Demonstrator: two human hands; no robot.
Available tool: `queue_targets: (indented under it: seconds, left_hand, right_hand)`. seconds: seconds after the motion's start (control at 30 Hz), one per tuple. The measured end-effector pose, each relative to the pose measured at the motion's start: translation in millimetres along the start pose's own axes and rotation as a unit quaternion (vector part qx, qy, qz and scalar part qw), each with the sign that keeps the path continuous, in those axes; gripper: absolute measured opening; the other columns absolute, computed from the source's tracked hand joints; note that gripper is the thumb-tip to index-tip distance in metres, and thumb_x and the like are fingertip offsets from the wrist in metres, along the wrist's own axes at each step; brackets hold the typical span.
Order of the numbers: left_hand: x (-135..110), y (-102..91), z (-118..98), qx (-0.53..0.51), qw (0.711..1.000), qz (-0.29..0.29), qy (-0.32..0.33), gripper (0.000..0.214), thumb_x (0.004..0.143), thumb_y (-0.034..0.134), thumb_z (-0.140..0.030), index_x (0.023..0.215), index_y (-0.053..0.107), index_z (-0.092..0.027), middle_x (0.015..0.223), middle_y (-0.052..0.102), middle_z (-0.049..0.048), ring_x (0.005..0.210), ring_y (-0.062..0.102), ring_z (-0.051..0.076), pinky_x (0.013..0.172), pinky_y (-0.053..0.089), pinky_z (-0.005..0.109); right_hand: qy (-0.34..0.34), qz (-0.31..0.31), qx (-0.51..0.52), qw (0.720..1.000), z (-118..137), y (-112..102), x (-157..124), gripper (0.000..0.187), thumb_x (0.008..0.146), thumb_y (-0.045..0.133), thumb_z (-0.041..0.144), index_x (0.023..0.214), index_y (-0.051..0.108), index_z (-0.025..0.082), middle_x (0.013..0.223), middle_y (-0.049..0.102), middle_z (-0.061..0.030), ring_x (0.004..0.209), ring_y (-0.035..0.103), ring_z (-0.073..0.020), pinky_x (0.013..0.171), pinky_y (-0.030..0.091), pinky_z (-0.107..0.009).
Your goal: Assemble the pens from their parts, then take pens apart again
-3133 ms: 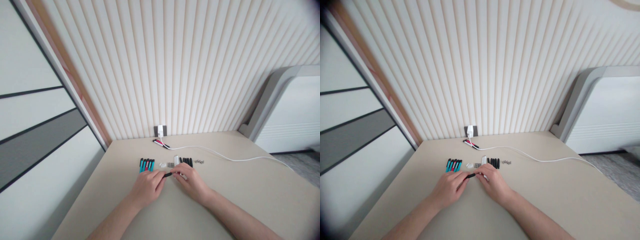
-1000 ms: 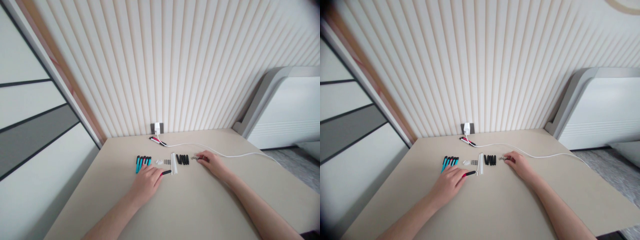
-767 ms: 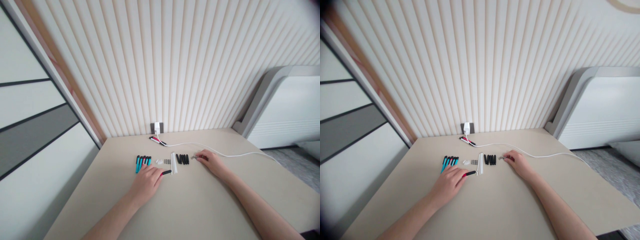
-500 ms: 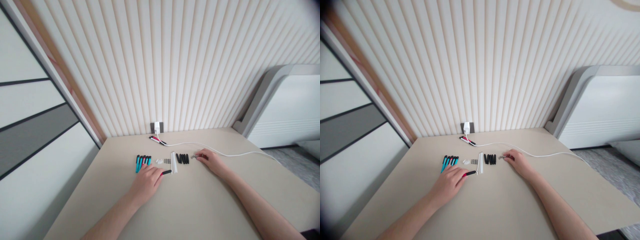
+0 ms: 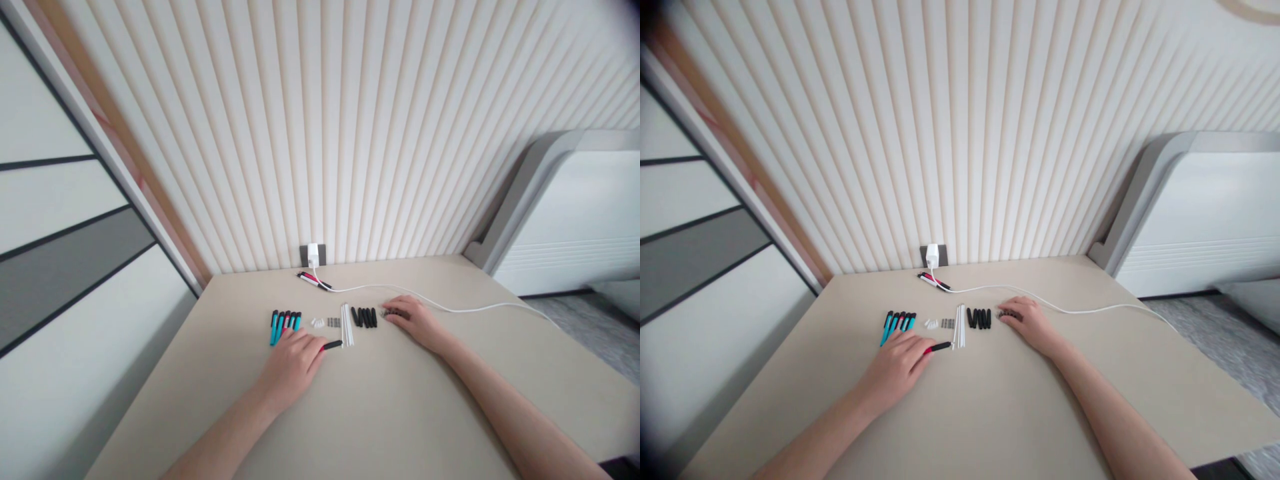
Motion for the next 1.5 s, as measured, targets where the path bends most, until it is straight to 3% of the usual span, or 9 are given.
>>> queue_targets:
  seconds: [0.37,0.6,0.9,1.5]
  left_hand:
    - [0,-1.7,-1,0.0,1.0,-0.006,0.003,0.012,0.094,0.051,-0.02,0.101,0.061,-0.021,0.089,0.069,0.0011,0.091,0.061,0.021,0.084,0.038,0.036]
    - [0,-1.6,-1,-0.004,1.0,-0.008,0.003,0.012,0.094,0.051,-0.02,0.101,0.061,-0.021,0.09,0.07,0.0011,0.091,0.061,0.022,0.085,0.038,0.037]
    - [-1,0.0,0,0.001,1.0,0.007,-0.004,0.012,0.094,0.052,-0.021,0.102,0.061,-0.021,0.091,0.07,0.0008,0.093,0.061,0.022,0.086,0.039,0.039]
    - [0,-3.2,-2,-0.003,1.0,0.001,0.004,0.015,0.095,0.048,-0.022,0.101,0.061,-0.021,0.09,0.07,0.0021,0.092,0.061,0.021,0.086,0.041,0.037]
  right_hand:
    - [-0.014,0.0,0.028,0.999,7,-1,-1,0.019,0.09,0.058,0.032,0.103,0.071,0.025,0.103,0.071,-0.0058,0.097,0.063,-0.0228,0.089,0.047,-0.039]
    - [-0.013,0.0,0.028,1.0,11,1,3,0.026,0.088,0.061,0.033,0.112,0.068,0.025,0.106,0.07,-0.0069,0.099,0.062,-0.0236,0.091,0.046,-0.04]
    - [-0.039,0.006,0.031,0.999,19,6,6,0.018,0.091,0.058,0.031,0.099,0.072,0.023,0.099,0.07,-0.0066,0.094,0.061,-0.0217,0.089,0.047,-0.037]
    - [-0.029,0.024,0.064,0.997,17,3,3,0.02,0.092,0.056,0.033,0.097,0.072,0.023,0.099,0.069,-0.0068,0.093,0.063,-0.021,0.087,0.049,-0.036]
Point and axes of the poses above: each hand's wrist, its own x-axis towards the middle knuckle, its own y-axis out of the palm, z = x × y, the point moved 7 cm from there along x, towards the middle knuckle
